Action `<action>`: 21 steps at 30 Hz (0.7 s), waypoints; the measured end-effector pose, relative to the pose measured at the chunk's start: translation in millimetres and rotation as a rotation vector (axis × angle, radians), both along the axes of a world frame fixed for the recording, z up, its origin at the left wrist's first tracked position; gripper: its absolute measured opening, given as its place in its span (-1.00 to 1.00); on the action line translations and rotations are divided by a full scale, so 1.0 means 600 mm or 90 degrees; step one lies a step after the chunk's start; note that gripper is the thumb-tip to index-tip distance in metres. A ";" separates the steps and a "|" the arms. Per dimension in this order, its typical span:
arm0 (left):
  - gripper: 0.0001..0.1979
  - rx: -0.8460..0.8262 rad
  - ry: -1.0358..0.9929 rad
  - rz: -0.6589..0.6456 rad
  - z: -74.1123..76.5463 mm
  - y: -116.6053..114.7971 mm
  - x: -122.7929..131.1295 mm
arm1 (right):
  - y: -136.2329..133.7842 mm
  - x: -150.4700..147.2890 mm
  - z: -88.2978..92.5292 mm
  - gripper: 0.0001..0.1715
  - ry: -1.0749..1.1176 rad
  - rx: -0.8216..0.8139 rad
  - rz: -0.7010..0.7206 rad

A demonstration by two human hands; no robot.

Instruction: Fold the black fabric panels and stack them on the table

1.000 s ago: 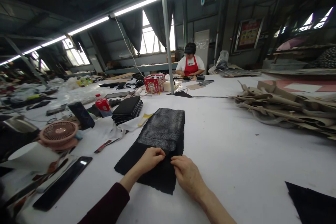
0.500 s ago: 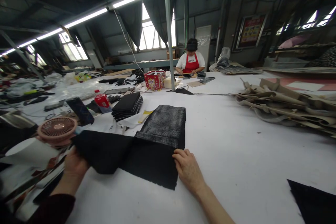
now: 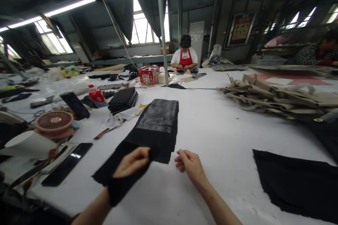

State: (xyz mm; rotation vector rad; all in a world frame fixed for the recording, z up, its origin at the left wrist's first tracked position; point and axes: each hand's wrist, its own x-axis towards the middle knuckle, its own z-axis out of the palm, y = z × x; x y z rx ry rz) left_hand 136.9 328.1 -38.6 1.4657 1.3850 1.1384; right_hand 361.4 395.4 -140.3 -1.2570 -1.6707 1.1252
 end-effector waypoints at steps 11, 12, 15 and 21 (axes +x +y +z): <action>-0.77 0.250 0.323 -0.328 -0.121 -0.052 0.190 | -0.082 0.109 0.043 -0.60 0.032 -0.221 0.063; -0.77 0.254 0.358 -0.296 -0.122 -0.041 0.174 | -0.083 0.105 0.040 -0.66 -0.016 -0.183 0.058; -0.79 0.239 0.449 -0.239 -0.126 -0.012 0.134 | -0.086 0.088 0.026 -0.79 -0.159 -0.057 0.010; -0.83 0.249 0.556 -0.246 -0.139 0.014 0.106 | -0.102 0.049 -0.015 -0.78 -0.379 0.207 -0.164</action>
